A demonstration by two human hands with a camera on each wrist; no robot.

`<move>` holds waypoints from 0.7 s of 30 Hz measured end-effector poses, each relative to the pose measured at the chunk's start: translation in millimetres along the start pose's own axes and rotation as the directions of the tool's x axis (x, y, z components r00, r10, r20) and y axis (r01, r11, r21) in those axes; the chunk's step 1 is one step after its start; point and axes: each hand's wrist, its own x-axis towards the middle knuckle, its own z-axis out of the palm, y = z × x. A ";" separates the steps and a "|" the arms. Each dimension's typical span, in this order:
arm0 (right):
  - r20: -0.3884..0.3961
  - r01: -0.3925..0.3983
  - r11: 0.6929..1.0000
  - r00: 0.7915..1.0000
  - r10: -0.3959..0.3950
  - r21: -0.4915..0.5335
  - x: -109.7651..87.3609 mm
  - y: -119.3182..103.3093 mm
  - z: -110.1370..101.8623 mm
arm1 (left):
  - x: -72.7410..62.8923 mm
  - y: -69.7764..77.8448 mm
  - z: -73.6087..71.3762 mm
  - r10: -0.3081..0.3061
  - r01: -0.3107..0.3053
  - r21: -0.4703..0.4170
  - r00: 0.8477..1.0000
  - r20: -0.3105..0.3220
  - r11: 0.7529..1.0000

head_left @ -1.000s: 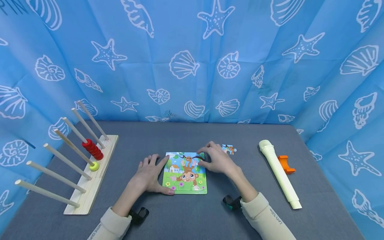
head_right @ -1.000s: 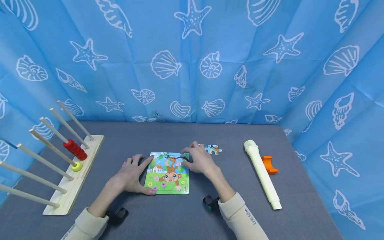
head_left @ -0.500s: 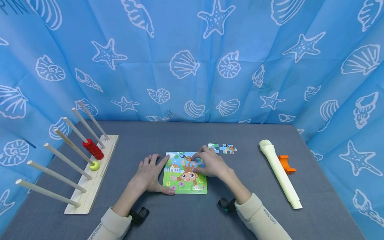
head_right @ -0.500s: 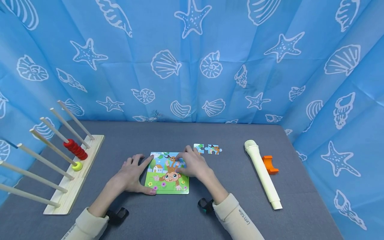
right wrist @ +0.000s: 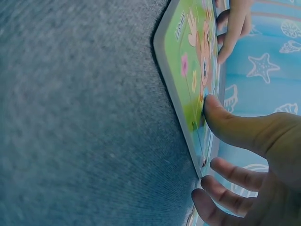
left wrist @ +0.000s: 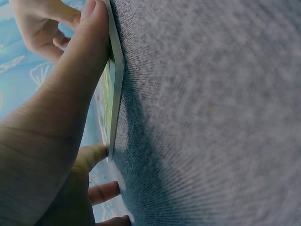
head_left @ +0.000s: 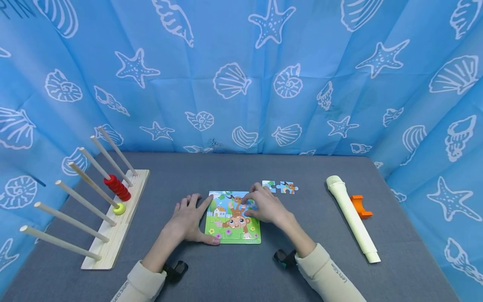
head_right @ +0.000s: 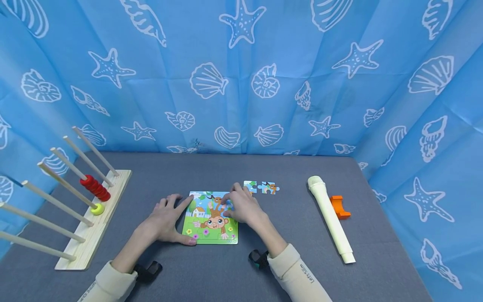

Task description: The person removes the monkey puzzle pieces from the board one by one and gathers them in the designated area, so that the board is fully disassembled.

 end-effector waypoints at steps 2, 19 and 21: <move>0.001 -0.006 1.000 1.000 0.006 0.003 0.1 -0.3 0.6 | 0.3 0.1 0.0 0.002 -0.002 0.000 1.000 0.000 1.000; -0.020 0.008 1.000 1.000 -0.008 0.026 -1.9 -0.7 4.1 | 0.8 -0.1 1.3 -0.005 0.005 0.006 1.000 -0.003 1.000; -0.024 0.009 1.000 1.000 -0.008 0.023 -1.8 -0.9 3.7 | 0.5 -0.1 1.2 -0.002 0.002 0.007 1.000 -0.004 1.000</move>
